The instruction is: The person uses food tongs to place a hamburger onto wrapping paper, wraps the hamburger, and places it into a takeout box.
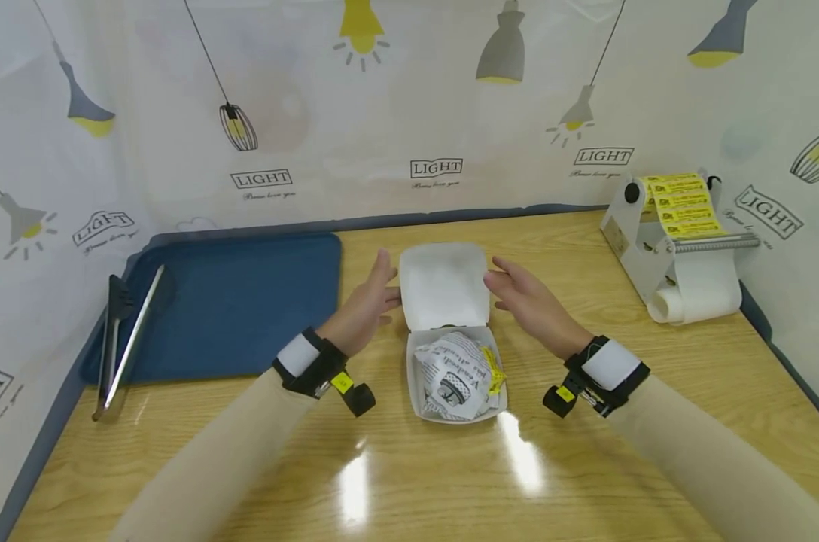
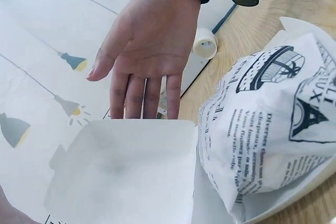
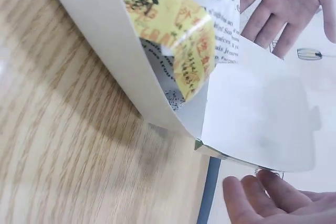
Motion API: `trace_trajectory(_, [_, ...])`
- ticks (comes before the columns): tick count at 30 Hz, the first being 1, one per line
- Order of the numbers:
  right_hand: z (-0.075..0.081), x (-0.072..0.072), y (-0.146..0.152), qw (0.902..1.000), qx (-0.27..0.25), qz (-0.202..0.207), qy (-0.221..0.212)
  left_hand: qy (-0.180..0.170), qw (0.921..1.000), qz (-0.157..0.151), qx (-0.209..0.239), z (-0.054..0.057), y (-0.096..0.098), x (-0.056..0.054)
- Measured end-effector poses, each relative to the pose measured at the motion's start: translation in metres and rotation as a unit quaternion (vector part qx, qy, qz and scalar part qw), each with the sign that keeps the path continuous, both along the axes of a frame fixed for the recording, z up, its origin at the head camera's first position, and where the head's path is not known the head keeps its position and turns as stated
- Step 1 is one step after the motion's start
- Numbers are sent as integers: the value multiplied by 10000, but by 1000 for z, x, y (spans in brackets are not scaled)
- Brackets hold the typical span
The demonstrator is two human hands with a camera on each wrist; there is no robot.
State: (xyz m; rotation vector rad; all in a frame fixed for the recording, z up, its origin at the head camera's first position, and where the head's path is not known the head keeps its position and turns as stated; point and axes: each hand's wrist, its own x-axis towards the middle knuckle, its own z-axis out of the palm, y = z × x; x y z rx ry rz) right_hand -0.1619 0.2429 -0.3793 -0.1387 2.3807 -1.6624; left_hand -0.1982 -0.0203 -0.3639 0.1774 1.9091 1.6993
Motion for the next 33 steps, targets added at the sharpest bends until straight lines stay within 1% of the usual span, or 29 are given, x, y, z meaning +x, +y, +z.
trace_trajectory(2, [3, 6, 1, 9998, 65, 23, 201, 295, 9994, -91, -138, 3, -2, 7])
trace_trajectory(5, [6, 15, 4, 9984, 138, 134, 526, 779, 9962, -224, -304, 4, -6, 19])
trace_trajectory(7, [8, 22, 5, 9961, 216, 242, 823, 1178, 9914, -286, -488, 2, -7, 26])
trace_trajectory(9, [9, 29, 6, 9927, 262, 351, 1127, 1506, 9858, -331, -661, 1, -9, 34])
trace_trajectory(12, [6, 40, 7, 9832, 537, 518, 1665, 1985, 9754, -420, -861, 0, -11, 46])
trace_trajectory(15, [2, 51, 6, 9718, 814, 718, 2093, 2335, 9663, -590, -909, -2, -15, 58])
trace_trajectory(16, [0, 54, 6, 9679, 909, 779, 2208, 2435, 9638, -654, -865, -4, -16, 61])
trace_trajectory(19, [-4, 64, 6, 9621, 1112, 902, 2321, 2589, 9595, -855, -706, -9, -19, 70])
trace_trajectory(22, [-7, 73, 6, 9613, 1273, 978, 2240, 2660, 9569, -1011, -581, -12, -22, 78])
trace_trajectory(24, [-9, 77, 6, 9611, 1353, 1015, 2182, 2656, 9558, -1102, -614, -13, -23, 82])
trace_trajectory(27, [-13, 83, 7, 9600, 1431, 1032, 2174, 2450, 9582, -1239, -806, -17, -25, 88])
trace_trajectory(28, [-14, 84, 7, 9595, 1447, 1035, 2184, 2440, 9568, -1301, -898, -18, -25, 89])
trace_trajectory(29, [-15, 86, 7, 9590, 1462, 1036, 2195, 2458, 9542, -1367, -1022, -20, -25, 91])
trace_trajectory(30, [-16, 88, 7, 9588, 1472, 1042, 2194, 2540, 9494, -1445, -1146, -23, -25, 92])
trace_trajectory(31, [-17, 89, 7, 9585, 1483, 1050, 2197, 2658, 9431, -1506, -1311, -25, -24, 94])
trace_trajectory(32, [-18, 90, 7, 9583, 1490, 1061, 2197, 2874, 9335, -1548, -1483, -28, -23, 95])
trace_trajectory(33, [-19, 92, 7, 9581, 1495, 1081, 2193, 3140, 9209, -1567, -1697, -30, -23, 96])
